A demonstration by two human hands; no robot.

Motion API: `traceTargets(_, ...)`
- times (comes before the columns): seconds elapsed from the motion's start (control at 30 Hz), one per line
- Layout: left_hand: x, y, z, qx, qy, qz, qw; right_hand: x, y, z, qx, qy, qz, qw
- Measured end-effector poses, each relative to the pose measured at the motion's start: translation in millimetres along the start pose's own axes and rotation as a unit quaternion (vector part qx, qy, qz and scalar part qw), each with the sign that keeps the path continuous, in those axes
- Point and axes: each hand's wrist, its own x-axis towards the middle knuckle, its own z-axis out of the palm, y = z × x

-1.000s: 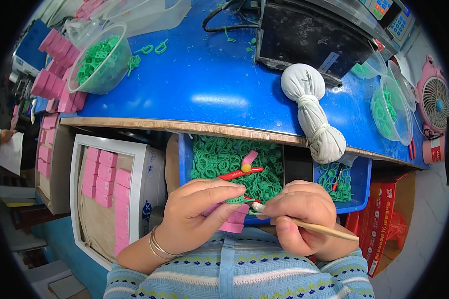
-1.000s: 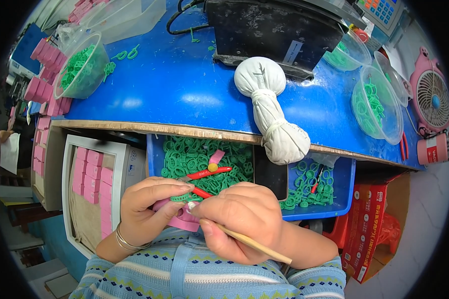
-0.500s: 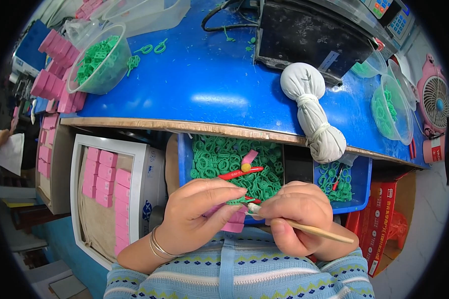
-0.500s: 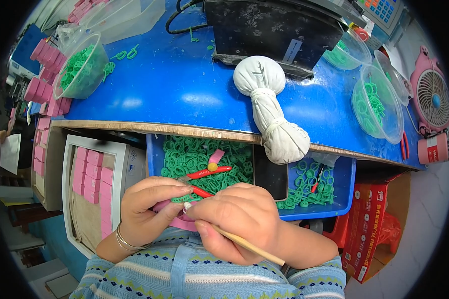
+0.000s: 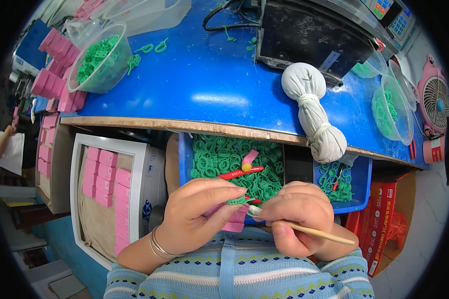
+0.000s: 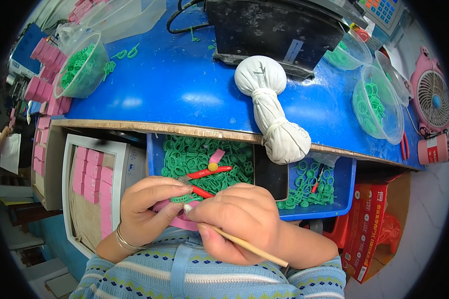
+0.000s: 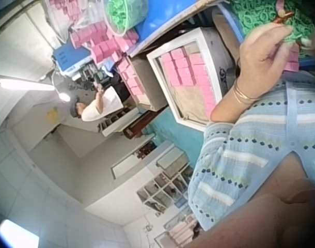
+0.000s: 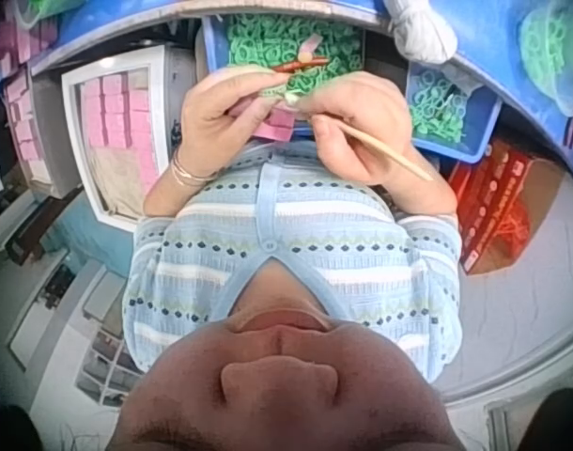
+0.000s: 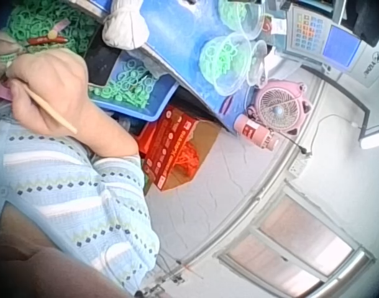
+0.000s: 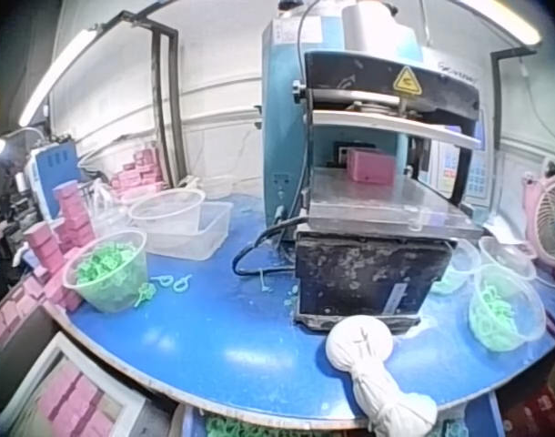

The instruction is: The person inserts small plastic components and sprues into pink silicone molds, using pliers and a brush for assembly.

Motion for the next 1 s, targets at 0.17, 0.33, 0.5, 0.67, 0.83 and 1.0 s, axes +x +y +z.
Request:
traceTargets(0.17,0.1,1.0,-1.0,0.006,0.001,0.0,1.0,3.1,-1.3,-0.4,-0.017,-0.001,-0.017,1.0)
traceTargets(0.33,0.3,1.9,-1.9,0.013,-0.001,-0.002,1.0,4.4,-3.5,-0.6,-0.032,-0.012,-0.014,0.999)
traceTargets(0.5,-0.5,1.0,-0.7,0.019,0.011,0.008,1.0,5.0,-1.7,0.2,-0.05,-0.004,-0.023,0.998)
traceTargets(0.67,-0.1,0.6,-0.6,0.018,0.012,0.009,1.0,4.5,-0.7,-0.2,-0.054,-0.001,-0.026,0.998)
traceTargets(0.83,0.2,0.4,-0.3,0.027,0.01,0.017,0.999,3.6,0.4,0.2,-0.064,0.001,-0.026,0.998)
traceTargets(1.0,0.1,1.8,-0.2,0.021,0.01,0.01,1.0,4.7,0.4,-0.5,-0.047,0.001,-0.004,0.999)
